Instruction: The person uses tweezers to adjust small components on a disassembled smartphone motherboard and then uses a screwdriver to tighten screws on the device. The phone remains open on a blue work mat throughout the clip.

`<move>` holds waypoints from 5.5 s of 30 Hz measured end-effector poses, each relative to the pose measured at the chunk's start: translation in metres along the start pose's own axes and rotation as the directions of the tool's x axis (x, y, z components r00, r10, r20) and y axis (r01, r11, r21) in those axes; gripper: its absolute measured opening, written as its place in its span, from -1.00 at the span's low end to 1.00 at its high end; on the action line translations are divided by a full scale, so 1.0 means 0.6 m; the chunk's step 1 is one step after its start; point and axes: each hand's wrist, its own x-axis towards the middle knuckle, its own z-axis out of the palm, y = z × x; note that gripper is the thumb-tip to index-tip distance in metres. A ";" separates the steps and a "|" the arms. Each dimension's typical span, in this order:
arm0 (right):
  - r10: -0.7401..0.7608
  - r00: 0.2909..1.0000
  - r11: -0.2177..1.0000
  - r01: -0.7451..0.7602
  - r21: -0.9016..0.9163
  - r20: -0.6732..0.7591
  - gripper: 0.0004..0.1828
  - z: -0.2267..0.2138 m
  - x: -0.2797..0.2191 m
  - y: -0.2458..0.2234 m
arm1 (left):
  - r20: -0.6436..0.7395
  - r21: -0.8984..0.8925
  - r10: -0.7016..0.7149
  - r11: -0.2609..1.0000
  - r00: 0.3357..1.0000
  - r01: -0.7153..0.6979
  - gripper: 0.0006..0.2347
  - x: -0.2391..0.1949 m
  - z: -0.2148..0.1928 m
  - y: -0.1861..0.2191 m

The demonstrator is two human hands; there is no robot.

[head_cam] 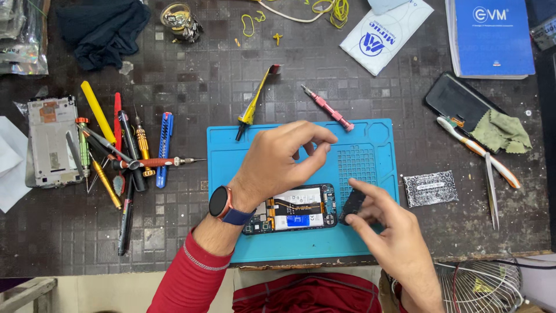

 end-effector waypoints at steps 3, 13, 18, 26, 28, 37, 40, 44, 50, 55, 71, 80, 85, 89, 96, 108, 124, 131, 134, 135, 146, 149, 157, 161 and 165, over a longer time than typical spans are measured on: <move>0.080 0.994 0.997 -0.080 0.005 0.072 -0.21 0.010 0.013 -0.013 | -0.035 0.042 0.030 0.999 0.999 -0.029 -0.92 -0.002 -0.001 0.000; -0.082 0.972 0.990 0.055 0.127 0.220 -0.34 0.000 0.024 -0.001 | -0.017 0.119 0.125 0.985 0.992 -0.122 -0.91 -0.009 0.006 -0.007; -0.188 0.956 0.982 0.185 0.033 0.227 -0.39 0.000 0.037 -0.001 | -0.001 0.177 0.169 0.970 0.986 -0.166 -0.92 -0.010 0.012 -0.008; -0.221 0.929 0.961 0.260 -0.097 0.295 0.10 -0.011 0.032 -0.009 | 0.045 0.209 0.175 0.961 0.984 -0.180 -0.91 -0.014 0.015 -0.011; -0.209 0.933 0.952 0.262 -0.156 0.292 0.02 -0.003 0.028 -0.006 | 0.050 0.213 0.178 0.959 0.983 -0.185 -0.91 -0.015 0.017 -0.011; -0.205 0.935 0.951 0.260 -0.165 0.291 -0.08 -0.002 0.034 -0.018 | 0.099 0.245 0.153 0.954 0.983 -0.173 -0.93 -0.013 0.020 -0.008; -0.217 0.923 0.941 0.284 -0.182 0.319 -0.10 0.000 0.039 -0.027 | 0.090 0.236 0.162 0.955 0.983 -0.179 -0.91 -0.013 0.020 -0.009; -0.370 0.864 0.879 0.445 -0.171 0.342 -0.11 -0.004 0.045 -0.030 | 0.099 0.228 0.158 0.958 0.982 -0.177 -0.91 -0.015 0.021 -0.009; -0.304 0.880 0.922 0.368 -0.120 0.365 -0.14 -0.007 0.047 -0.032 | 0.124 0.242 0.140 0.956 0.982 -0.167 -0.90 -0.014 0.021 -0.006; -0.265 0.892 0.933 0.333 -0.138 0.365 -0.14 -0.006 0.047 -0.033 | 0.131 0.237 0.133 0.958 0.982 -0.161 -0.90 -0.014 0.022 -0.007; -0.240 0.931 0.817 0.347 -0.460 0.275 -0.25 0.007 0.040 -0.079 | 0.143 0.233 0.132 0.959 0.981 -0.163 -0.90 -0.014 0.027 -0.007; -0.177 0.941 0.774 0.314 -0.549 0.288 -0.20 0.012 0.043 -0.085 | 0.133 0.223 0.116 0.964 0.984 -0.144 -0.90 -0.012 0.027 -0.012; -0.216 0.914 0.732 0.385 -0.562 0.344 -0.18 0.007 0.048 -0.068 | 0.121 0.182 0.085 0.978 0.989 -0.107 -0.90 -0.009 0.028 -0.006; -0.219 0.925 0.784 0.356 -0.508 0.311 -0.13 0.007 0.046 -0.055 | 0.191 0.178 0.039 0.981 0.981 -0.073 -0.82 -0.015 0.014 0.006; -0.320 0.935 0.827 0.355 -0.436 0.154 -0.07 0.022 0.009 -0.023 | 0.382 0.420 -0.141 0.907 0.913 -0.036 -0.28 -0.079 -0.021 0.062; -0.305 0.951 0.915 0.306 -0.262 0.044 -0.22 0.038 -0.006 -0.002 | 0.352 0.524 -0.327 0.845 0.877 0.104 -0.47 -0.075 0.004 0.086; -0.434 0.858 0.889 0.457 0.023 -0.274 -0.82 0.079 -0.031 0.011 | 0.198 0.669 -0.101 0.741 0.975 -0.059 -0.88 -0.122 0.032 0.135; -0.523 0.717 0.774 0.626 0.096 -0.462 -0.59 0.041 -0.078 -0.036 | 0.156 0.279 0.094 0.951 0.983 -0.135 -0.81 -0.118 0.025 0.150; -0.437 0.763 0.820 0.556 0.138 -0.477 -0.46 0.021 -0.087 -0.048 | 0.073 -0.009 0.148 0.989 0.986 -0.148 -0.71 -0.110 0.032 0.142; -0.440 0.785 0.806 0.559 0.194 -0.436 -0.52 0.016 -0.087 -0.047 | 0.048 -0.079 0.161 0.984 0.986 -0.157 -0.68 -0.107 0.037 0.135; -0.421 0.861 0.824 0.495 0.277 -0.287 -0.77 0.018 -0.089 -0.032 | -0.187 -0.239 0.173 0.947 0.967 -0.216 -0.70 -0.145 0.076 0.095; -0.448 0.839 0.820 0.523 0.231 -0.309 -0.76 0.020 -0.083 -0.041 | -0.244 -0.257 0.201 0.930 0.949 -0.263 -0.77 -0.160 0.076 0.098; -0.513 0.813 0.790 0.573 0.220 -0.274 -0.81 0.020 -0.081 -0.050 | -0.404 -0.253 0.095 0.944 0.910 -0.211 -0.70 -0.182 0.095 0.111; -0.488 0.829 0.799 0.551 0.243 -0.274 -0.84 0.020 -0.081 -0.053 | -0.431 -0.270 0.045 0.947 0.901 -0.176 -0.70 -0.183 0.098 0.117; -0.482 0.828 0.803 0.548 0.234 -0.286 -0.84 0.021 -0.078 -0.057 | -0.445 -0.274 0.027 0.948 0.895 -0.165 -0.71 -0.176 0.099 0.120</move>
